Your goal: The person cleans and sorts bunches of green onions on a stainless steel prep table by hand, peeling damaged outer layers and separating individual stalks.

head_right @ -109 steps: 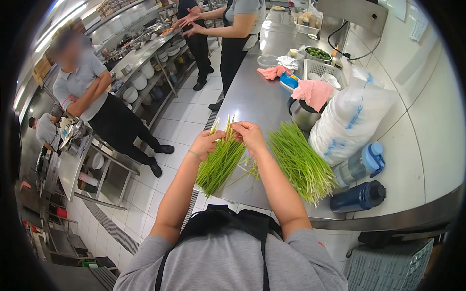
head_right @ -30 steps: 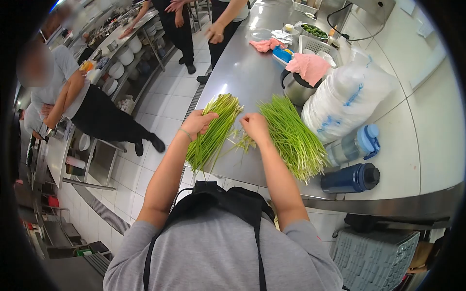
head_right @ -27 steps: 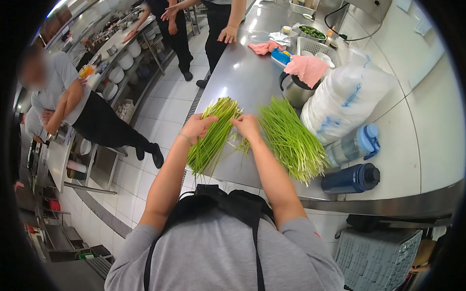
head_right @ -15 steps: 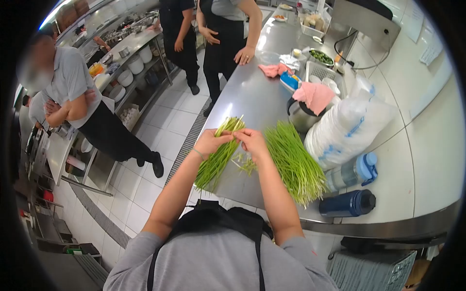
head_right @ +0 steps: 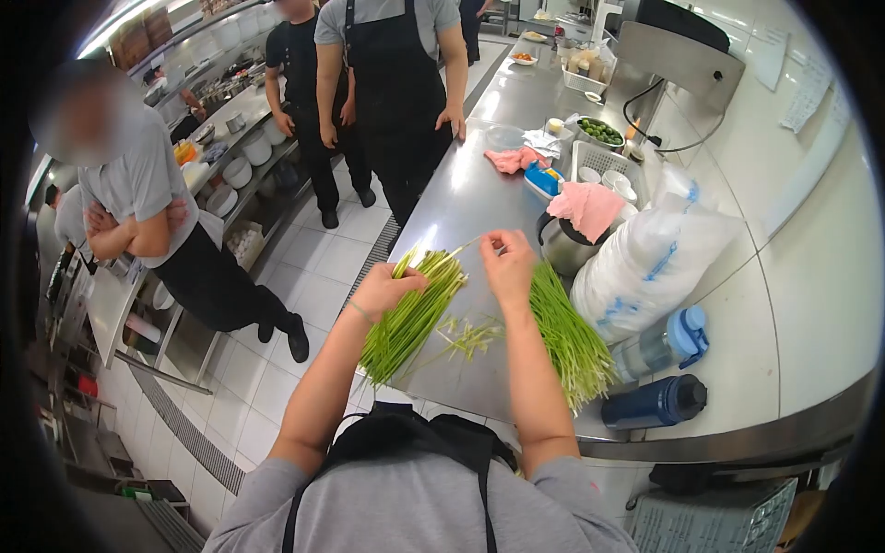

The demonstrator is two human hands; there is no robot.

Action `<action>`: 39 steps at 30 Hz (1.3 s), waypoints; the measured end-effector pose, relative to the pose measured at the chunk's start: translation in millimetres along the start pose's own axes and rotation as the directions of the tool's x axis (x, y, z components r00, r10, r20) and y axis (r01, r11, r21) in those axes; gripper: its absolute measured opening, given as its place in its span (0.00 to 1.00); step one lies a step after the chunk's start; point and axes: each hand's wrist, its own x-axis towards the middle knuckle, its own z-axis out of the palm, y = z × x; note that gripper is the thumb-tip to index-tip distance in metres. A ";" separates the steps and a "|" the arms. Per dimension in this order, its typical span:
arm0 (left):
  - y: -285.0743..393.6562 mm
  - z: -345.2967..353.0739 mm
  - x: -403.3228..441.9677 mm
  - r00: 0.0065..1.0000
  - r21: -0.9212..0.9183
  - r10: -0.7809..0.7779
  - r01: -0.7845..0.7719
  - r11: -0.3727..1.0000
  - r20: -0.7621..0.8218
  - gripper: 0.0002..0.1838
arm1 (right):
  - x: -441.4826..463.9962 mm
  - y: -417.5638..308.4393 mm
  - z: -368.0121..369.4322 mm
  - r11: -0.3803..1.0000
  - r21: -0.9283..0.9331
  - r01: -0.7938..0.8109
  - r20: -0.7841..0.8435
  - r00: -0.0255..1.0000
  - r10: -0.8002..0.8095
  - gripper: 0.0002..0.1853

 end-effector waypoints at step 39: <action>-32.1 4.7 23.6 0.983 0.093 0.164 -0.157 0.983 -0.077 0.10 | -28.7 24.4 19.2 0.406 0.400 -0.822 0.581 0.570 0.581 0.07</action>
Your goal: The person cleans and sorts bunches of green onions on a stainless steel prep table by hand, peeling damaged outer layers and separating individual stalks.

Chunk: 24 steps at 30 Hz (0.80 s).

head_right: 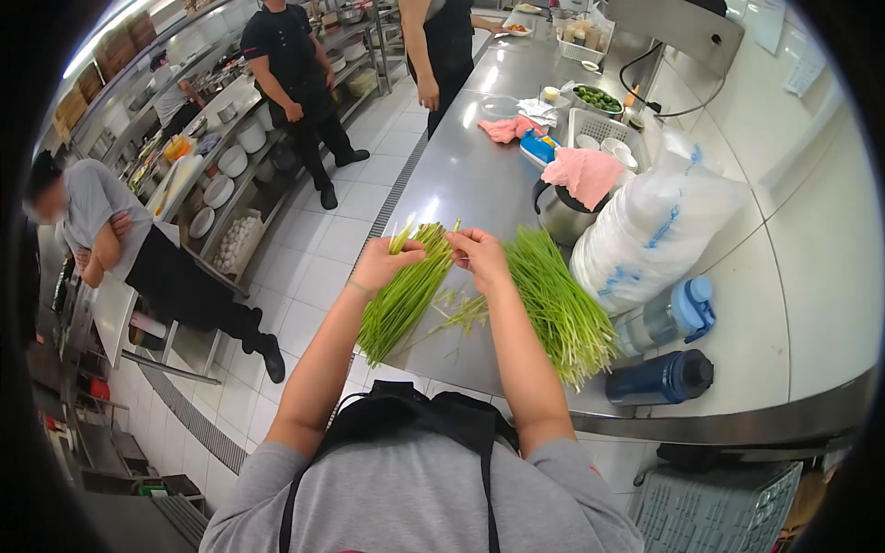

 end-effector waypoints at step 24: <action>60.9 -17.5 -22.0 0.983 0.106 -0.066 0.048 0.993 0.172 0.06 | -29.7 -38.4 19.4 0.891 -0.121 0.438 -0.086 0.889 -0.449 0.06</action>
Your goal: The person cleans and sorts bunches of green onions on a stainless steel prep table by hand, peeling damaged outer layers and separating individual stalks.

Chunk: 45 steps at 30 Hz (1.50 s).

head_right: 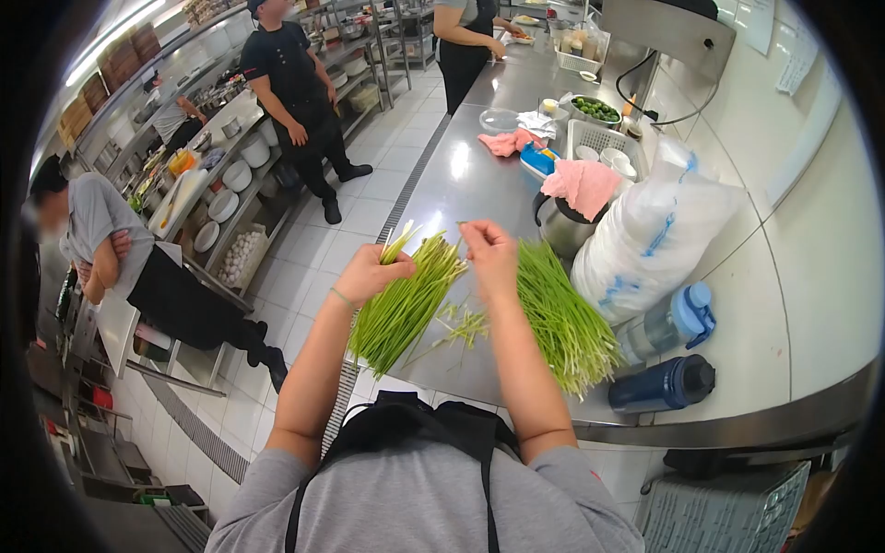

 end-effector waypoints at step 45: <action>-20.2 -2.0 17.7 0.993 0.055 -0.056 0.062 0.997 -0.104 0.08 | -0.8 31.4 -12.3 0.749 -0.595 0.292 0.241 0.954 -0.180 0.05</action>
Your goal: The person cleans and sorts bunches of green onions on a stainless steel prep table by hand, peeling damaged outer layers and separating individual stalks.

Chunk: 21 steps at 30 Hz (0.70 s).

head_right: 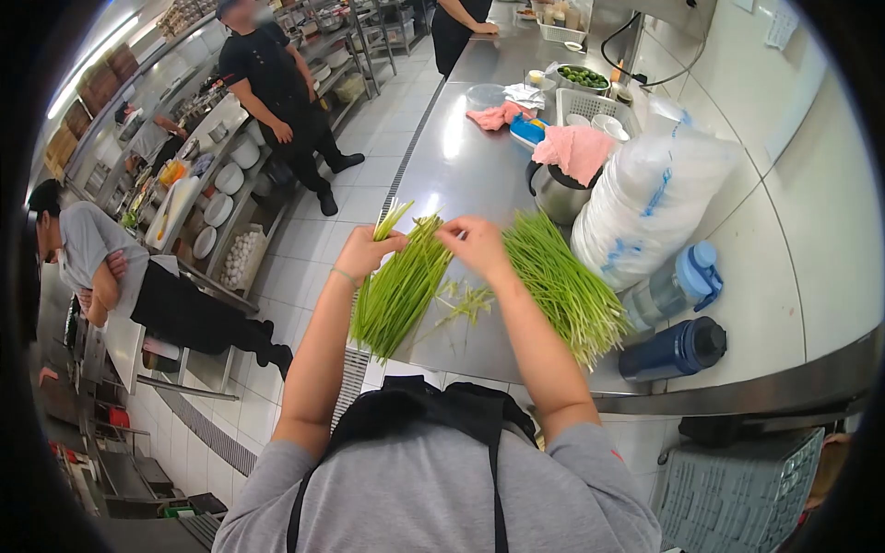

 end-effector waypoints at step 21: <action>19.2 -9.9 -14.7 0.994 -0.277 0.007 0.022 0.961 0.105 0.08 | 6.6 -39.1 -26.3 0.963 0.249 0.098 0.096 0.987 -0.125 0.03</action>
